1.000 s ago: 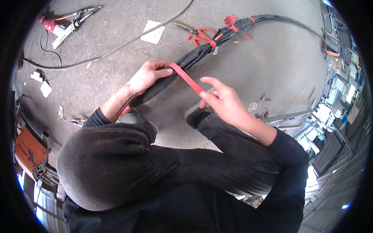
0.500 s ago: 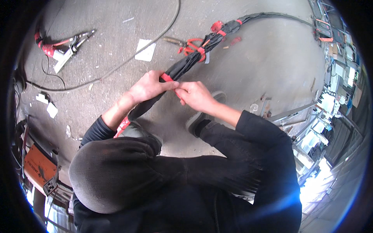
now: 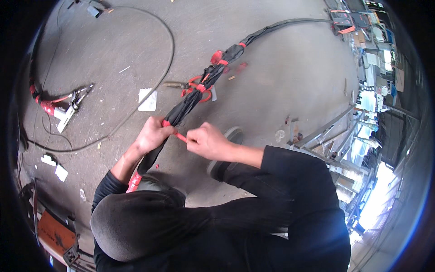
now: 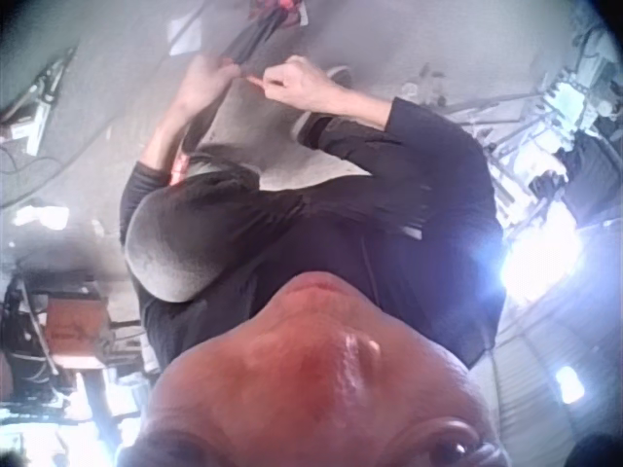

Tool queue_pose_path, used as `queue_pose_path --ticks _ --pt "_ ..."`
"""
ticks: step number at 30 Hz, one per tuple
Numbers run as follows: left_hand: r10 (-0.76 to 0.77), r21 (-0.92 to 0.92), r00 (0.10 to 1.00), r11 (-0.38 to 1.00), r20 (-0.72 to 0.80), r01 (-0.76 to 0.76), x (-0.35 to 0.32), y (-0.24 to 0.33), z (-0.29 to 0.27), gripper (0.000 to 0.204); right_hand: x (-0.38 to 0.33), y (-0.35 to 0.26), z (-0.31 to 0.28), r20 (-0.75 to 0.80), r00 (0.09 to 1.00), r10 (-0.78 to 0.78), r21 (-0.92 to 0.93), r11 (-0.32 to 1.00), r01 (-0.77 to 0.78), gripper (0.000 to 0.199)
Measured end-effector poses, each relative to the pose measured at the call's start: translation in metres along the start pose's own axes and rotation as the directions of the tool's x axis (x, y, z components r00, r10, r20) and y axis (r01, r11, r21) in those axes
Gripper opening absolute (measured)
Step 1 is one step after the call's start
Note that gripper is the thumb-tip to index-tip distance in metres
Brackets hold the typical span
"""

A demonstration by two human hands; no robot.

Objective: The person sits on the floor and wraps a thick black cable with red tape. They use a marker to label the cable and handle a welding torch and scissors during the process.

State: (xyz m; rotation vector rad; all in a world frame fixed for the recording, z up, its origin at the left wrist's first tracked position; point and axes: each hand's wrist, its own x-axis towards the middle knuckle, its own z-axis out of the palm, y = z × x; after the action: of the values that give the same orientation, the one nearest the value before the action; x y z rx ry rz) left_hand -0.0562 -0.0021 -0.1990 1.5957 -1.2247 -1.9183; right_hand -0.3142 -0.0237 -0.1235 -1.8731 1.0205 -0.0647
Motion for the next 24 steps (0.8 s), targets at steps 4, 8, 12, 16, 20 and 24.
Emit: queue_pose_path --ticks 4,8,12,16,20,24 --pt "-0.024 -0.128 0.996 0.992 -0.092 0.012 0.003 0.004 -0.037 0.028 -0.067 -0.030 -0.052 0.236 0.972 0.024 -0.128 0.992 0.006 0.020" --pt "-0.055 -0.177 0.987 0.984 -0.152 0.028 0.025 0.006 -0.071 0.031 -0.153 -0.088 -0.147 0.309 0.932 0.190 -0.034 0.981 -0.189 0.011" --pt "0.250 0.491 0.959 0.857 -0.133 -0.155 0.043 0.006 -0.052 0.044 -0.124 -0.092 -0.213 0.057 0.968 0.243 -0.303 0.928 -0.215 0.013" --pt "0.078 0.475 0.956 0.878 -0.282 0.068 0.040 0.003 -0.045 0.051 -0.074 -0.088 -0.188 0.090 0.996 -0.012 -0.222 0.975 0.032 0.012" --pt "-0.132 0.056 0.975 0.988 -0.179 0.144 0.035 -0.006 -0.058 0.048 -0.027 -0.073 -0.157 0.227 0.959 0.168 -0.044 0.986 -0.162 0.016" --pt "-0.169 -0.630 0.982 0.755 0.084 0.184 0.034 -0.022 -0.052 0.042 0.026 -0.048 -0.139 0.226 0.936 0.269 0.117 0.947 -0.300 0.023"
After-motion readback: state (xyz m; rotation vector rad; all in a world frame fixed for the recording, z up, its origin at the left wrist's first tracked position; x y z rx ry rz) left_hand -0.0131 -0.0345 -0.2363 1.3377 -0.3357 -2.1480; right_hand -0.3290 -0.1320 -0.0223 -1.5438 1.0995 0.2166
